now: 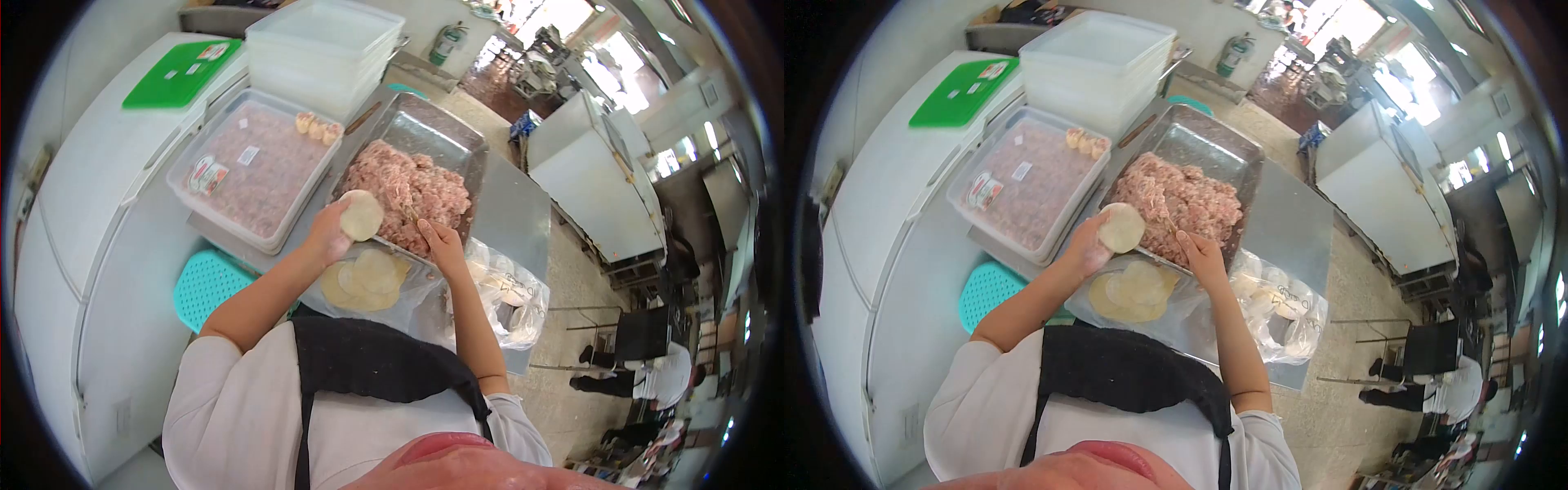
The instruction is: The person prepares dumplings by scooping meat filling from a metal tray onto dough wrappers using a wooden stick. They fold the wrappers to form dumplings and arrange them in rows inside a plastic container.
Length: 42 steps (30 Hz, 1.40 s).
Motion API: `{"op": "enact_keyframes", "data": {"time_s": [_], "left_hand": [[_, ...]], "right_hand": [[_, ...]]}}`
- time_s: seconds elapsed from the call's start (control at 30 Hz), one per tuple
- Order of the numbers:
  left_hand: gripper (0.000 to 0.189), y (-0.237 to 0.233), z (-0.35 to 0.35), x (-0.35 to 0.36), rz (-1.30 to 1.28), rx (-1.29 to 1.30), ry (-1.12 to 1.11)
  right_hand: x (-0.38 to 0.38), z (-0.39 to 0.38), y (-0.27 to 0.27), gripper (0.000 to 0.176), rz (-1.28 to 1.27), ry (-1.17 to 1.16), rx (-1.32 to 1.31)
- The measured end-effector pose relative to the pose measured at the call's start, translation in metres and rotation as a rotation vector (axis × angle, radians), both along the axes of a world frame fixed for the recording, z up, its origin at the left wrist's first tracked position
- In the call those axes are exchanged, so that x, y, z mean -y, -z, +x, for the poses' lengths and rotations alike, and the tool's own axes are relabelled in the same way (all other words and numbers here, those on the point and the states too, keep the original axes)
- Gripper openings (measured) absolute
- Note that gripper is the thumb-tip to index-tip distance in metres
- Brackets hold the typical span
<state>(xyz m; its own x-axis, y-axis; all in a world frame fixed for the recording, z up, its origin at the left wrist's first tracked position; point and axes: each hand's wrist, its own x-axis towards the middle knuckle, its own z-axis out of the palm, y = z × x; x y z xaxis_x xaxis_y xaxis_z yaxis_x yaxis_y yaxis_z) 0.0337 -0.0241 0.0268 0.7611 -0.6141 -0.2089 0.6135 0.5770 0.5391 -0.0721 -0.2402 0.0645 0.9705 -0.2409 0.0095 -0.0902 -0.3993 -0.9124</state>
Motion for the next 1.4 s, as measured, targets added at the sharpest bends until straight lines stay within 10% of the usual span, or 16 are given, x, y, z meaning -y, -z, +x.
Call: {"op": "enact_keyframes", "data": {"time_s": [0.1, 0.37, 0.7, 1.13, 1.33, 1.4], "left_hand": [[0.047, -0.045, 0.010, 0.051, -0.181, -0.121, -0.021], [0.054, -0.035, 0.040, 0.083, -0.151, -0.082, -0.075], [0.069, -0.048, 0.002, 0.081, -0.108, -0.102, -0.018], [0.080, -0.048, -0.009, 0.091, -0.102, -0.116, -0.174], [0.063, -0.049, -0.007, 0.100, -0.174, -0.172, -0.237], [0.056, -0.050, -0.007, 0.093, -0.326, -0.139, -0.130]], "right_hand": [[-0.015, -0.010, -0.015, 0.031, 0.191, 0.104, 0.017], [0.021, -0.055, -0.055, 0.033, -0.828, 0.094, 0.039], [0.055, -0.029, -0.003, 0.023, -1.065, 0.062, 0.023], [0.053, -0.056, -0.062, 0.021, -1.058, -0.154, -0.054], [0.075, -0.051, -0.033, 0.022, -0.878, -0.203, 0.332], [0.098, -0.048, -0.031, 0.024, -0.473, -0.176, 0.509]]}}
